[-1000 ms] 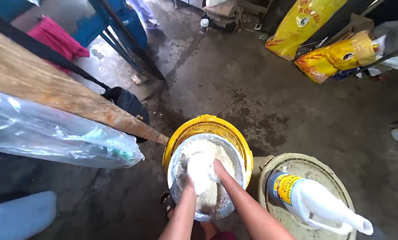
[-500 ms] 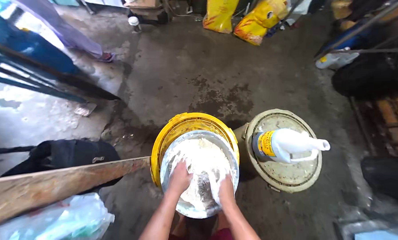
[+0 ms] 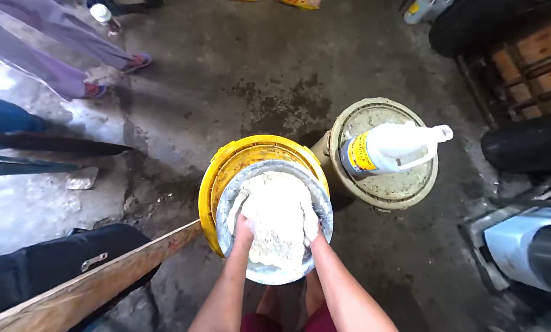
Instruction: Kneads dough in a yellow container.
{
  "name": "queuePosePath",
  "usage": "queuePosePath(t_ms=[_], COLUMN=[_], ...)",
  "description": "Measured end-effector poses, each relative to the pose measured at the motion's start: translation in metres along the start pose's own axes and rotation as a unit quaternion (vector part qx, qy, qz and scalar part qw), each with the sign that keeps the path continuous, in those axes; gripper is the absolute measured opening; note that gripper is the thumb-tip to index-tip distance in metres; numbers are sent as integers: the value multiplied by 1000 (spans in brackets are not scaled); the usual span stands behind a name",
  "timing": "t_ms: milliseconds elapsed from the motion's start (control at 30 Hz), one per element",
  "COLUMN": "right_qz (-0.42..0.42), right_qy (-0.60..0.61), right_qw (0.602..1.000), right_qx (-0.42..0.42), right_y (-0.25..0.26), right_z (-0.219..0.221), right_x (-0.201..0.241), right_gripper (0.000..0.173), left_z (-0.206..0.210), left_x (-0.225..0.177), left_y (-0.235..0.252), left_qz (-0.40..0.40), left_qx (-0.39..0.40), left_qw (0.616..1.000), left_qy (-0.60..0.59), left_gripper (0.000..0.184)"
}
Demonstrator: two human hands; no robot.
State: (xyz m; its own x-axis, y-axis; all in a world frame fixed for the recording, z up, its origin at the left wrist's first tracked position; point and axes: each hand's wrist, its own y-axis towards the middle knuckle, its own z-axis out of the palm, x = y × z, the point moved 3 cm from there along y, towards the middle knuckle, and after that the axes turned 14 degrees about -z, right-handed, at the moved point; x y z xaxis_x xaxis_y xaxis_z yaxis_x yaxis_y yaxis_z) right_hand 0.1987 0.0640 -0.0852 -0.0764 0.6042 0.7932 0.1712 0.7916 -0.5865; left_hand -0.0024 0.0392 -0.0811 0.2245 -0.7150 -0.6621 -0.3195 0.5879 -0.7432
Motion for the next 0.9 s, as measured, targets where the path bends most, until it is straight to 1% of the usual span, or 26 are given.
queuePosePath(t_ms=[67,167,233,333,400,467,500,567,633,700,733,800,833,867,900], right_qz=[15,38,24,-23,-47,-66,-72,-59,-86,-132,-141,-130,-130,-131,-131], right_qy=[1,-53,-78,-113,-137,-210,-233,-222,-212,-252,-311,-439,-471,-484,-482], right_qw=[999,995,991,981,970,952,946,953,950,930,908,849,832,830,839], right_qx=[35,73,104,157,193,215,214,199,210,232,243,265,260,244,215], right_y=[2,-2,-7,-21,-29,-29,-28,-28,-28,-29,-30,-26,-23,-23,-24], right_z=[5,5,10,24,33,38,40,46,55,58,57,53,49,44,37], right_x=[-8,-9,4,32,51,61,61,57,46,46,54,65,65,65,65], right_gripper=[45,42,43,44,48,55,55,47,46,46,47,54,56,59,60], left_z=[5,6,11,20,23,21,20,21,20,18,17,14,10,5,0], left_x=[5,16,17,5,4,2,-1,-8,-14,-20,-24,-37,-44,-52,-59], left_y=[-6,-12,-16,-30,-33,-34,-39,-43,-41,-41,-41,-45,-47,-47,-48], left_qz=[-66,-146,-176,-213,-207,-212,-218,-219,-219,-218,-213,-167,-122,-69,-29], left_qx=[-7,-25,-29,-35,-37,-34,-33,-28,-33,-35,-31,-16,-8,-8,-13], left_qw=[997,988,982,971,974,976,975,975,974,975,977,981,982,975,959], left_qy=[-49,-37,-58,-102,-86,-20,4,-11,-45,-22,9,96,147,209,281], left_gripper=[43,46,47,49,49,48,47,46,47,46,43,38,37,38,41])
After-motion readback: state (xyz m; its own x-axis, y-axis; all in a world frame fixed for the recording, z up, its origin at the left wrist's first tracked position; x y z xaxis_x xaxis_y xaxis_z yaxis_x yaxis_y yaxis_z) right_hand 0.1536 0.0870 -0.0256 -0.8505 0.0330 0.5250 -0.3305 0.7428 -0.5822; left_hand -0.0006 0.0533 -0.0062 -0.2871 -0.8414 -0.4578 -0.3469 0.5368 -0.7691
